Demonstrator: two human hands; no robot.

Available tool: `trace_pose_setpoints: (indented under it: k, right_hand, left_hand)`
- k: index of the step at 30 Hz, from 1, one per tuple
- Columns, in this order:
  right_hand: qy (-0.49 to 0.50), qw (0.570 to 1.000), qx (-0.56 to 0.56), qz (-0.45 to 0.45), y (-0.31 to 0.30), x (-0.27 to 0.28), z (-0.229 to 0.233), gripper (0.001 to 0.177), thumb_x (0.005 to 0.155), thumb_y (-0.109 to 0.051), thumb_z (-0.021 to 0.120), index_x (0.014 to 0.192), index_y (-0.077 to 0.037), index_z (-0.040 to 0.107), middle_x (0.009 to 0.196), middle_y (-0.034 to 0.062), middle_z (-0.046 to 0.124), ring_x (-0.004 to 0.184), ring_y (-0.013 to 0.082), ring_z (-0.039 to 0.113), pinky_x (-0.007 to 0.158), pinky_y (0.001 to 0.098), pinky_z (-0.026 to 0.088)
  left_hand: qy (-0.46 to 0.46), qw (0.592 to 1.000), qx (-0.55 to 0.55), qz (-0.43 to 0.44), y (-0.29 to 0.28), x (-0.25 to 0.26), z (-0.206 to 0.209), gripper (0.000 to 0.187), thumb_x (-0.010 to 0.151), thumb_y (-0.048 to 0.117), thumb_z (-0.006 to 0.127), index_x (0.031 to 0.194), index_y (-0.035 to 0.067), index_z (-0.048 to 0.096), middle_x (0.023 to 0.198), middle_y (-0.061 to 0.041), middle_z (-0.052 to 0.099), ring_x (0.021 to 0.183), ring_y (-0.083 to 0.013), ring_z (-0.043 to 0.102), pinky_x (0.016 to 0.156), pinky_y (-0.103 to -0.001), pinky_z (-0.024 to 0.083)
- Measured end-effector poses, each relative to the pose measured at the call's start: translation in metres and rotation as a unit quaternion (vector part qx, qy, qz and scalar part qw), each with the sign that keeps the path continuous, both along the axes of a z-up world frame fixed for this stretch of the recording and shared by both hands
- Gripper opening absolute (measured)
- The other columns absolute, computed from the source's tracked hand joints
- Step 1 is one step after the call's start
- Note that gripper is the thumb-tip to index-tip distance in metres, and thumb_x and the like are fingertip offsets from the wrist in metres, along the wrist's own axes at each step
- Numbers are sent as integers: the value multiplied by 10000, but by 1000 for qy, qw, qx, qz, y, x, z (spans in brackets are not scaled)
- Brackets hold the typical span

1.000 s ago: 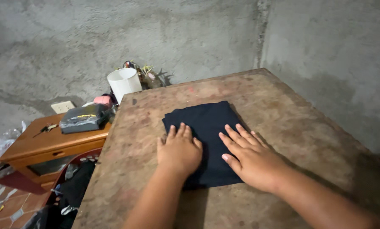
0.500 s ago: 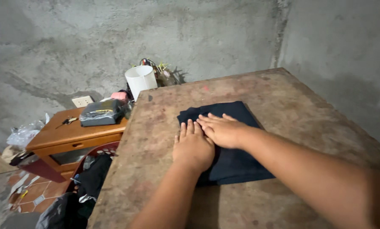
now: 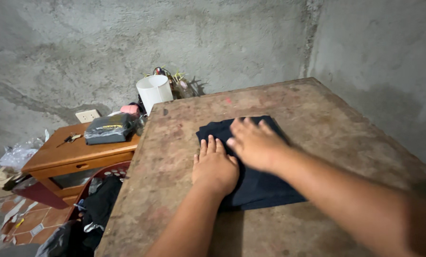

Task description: The person takes a dark piece of clothing from a basket, lays it flat on a wooden surface, and folds it by hand into a neat bundle.

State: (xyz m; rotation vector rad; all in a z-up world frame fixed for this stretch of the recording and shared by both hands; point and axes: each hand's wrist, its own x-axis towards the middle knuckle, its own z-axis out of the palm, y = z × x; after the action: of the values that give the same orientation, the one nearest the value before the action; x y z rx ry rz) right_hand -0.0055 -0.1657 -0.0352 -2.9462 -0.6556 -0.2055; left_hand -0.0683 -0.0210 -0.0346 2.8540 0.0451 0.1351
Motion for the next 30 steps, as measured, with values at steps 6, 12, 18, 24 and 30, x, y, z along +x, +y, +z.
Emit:
trace_pose_setpoints:
  k: [6,12,18,24,30]
  right_hand:
    - [25,999,13,-33,-17,-19,-10,597,1023,-457,288,1538,-175,393,1665,1,287,1551,199,250,1262,443,178]
    - [52,993,54,-96,-54,5,2,646,1040,-501,341,1539,-92,386,1647,97,287,1522,271,260,1223,453,221]
    - [-62,993,103,18,-18,-41,-3,603,1022,-472,370,1483,-100,483,1608,86,398,1493,253,342,1234,449,223]
    - [-68,996,52,38,-27,-73,-21,597,1021,-464,358,1509,-131,444,1630,48,359,1506,226,283,1222,464,163]
    - [-66,993,92,-33,-74,-65,-22,676,1000,-464,369,1580,-117,352,1693,108,264,1541,289,202,1167,449,138]
  left_hand:
    - [-2,1000,-10,5,2,-3,0,681,969,365,363,1581,81,264,1700,-83,111,1570,-261,94,1241,-457,147]
    - [-9,1000,5,5,1,-2,2,669,971,345,370,1578,77,284,1701,-84,127,1569,-268,107,1241,-462,156]
    - [2,1000,0,10,1,-4,3,666,976,364,375,1587,115,282,1702,-64,131,1565,-355,97,1243,-457,165]
    - [12,1000,-3,7,2,-9,6,675,977,387,372,1590,122,276,1702,-67,126,1548,-393,117,1238,-451,169]
    - [-38,999,9,11,5,0,-8,677,972,392,394,1570,88,304,1684,-117,161,1552,-372,151,1243,-430,173]
